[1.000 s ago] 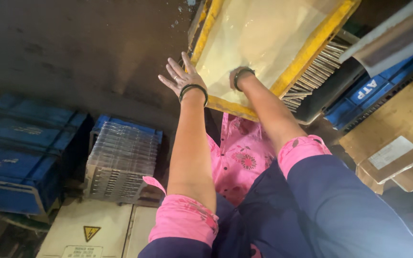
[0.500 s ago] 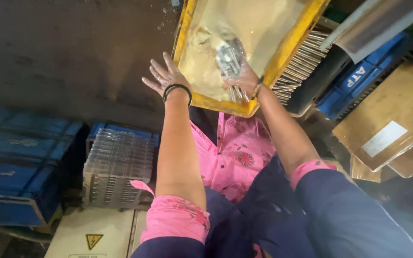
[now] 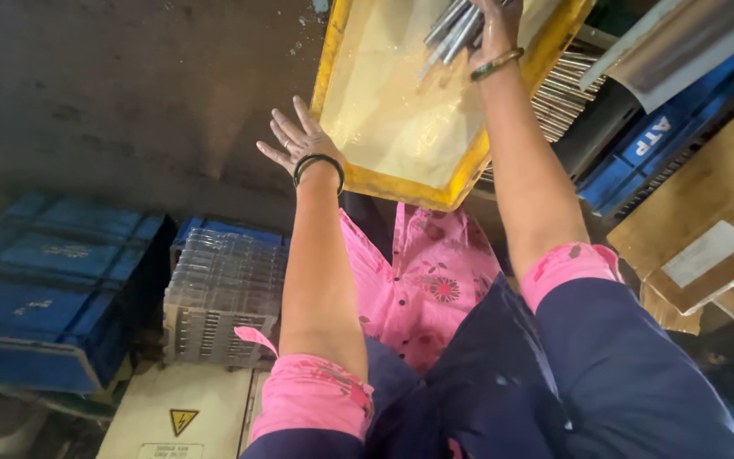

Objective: The person repeatedly scoops small metal cylindrical parts from a yellow tray and transfers them into a black tray. The hands gather the parts in handfuls and move them between the two trays multiple times.

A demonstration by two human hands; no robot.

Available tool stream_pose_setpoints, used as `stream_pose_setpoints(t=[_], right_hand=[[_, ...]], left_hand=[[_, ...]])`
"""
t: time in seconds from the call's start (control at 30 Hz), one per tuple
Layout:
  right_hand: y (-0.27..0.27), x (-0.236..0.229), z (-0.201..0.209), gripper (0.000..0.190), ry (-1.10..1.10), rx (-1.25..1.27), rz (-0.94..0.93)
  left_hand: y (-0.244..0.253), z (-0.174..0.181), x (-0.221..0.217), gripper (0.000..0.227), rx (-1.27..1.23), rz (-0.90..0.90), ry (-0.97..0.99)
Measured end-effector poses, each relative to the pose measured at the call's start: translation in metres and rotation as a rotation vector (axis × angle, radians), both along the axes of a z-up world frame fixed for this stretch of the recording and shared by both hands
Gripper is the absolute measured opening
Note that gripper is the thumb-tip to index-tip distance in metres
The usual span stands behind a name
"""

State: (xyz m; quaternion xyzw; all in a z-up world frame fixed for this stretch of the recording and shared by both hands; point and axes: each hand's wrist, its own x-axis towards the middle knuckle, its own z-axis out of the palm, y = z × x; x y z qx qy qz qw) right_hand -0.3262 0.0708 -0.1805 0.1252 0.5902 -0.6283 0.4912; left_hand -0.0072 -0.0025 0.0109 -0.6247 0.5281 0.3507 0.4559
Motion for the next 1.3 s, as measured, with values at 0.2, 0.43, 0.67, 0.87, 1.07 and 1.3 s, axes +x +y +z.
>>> stream_pose_setpoints(t=[0.2, 0.43, 0.67, 0.87, 1.07, 1.3], right_hand=[[0.013, -0.002, 0.029, 0.045, -0.066, 0.051, 0.167], [0.067, 0.099, 0.135, 0.058, -0.052, -0.027, 0.396], [0.143, 0.177, 0.115, 0.071, -0.037, 0.099, 0.464], [0.167, 0.165, 0.133, 0.075, 0.025, 0.091, 0.496], [0.189, 0.04, 0.201, 0.078, 0.742, 0.208, 1.036], [0.217, -0.062, 0.204, 0.048, 1.167, 0.617, 1.625]], left_hand=[[0.001, -0.001, -0.001, 0.098, -0.039, 0.029, 0.022], [0.007, -0.011, 0.002, 0.098, -0.016, 0.01, -0.008], [0.019, -0.025, 0.007, 0.096, -0.082, -0.01, -0.019], [0.013, -0.013, -0.001, 0.101, -0.074, 0.011, -0.046], [0.015, -0.018, -0.004, 0.102, -0.09, 0.006, -0.064], [0.023, -0.032, 0.003, 0.098, -0.126, -0.012, -0.073]])
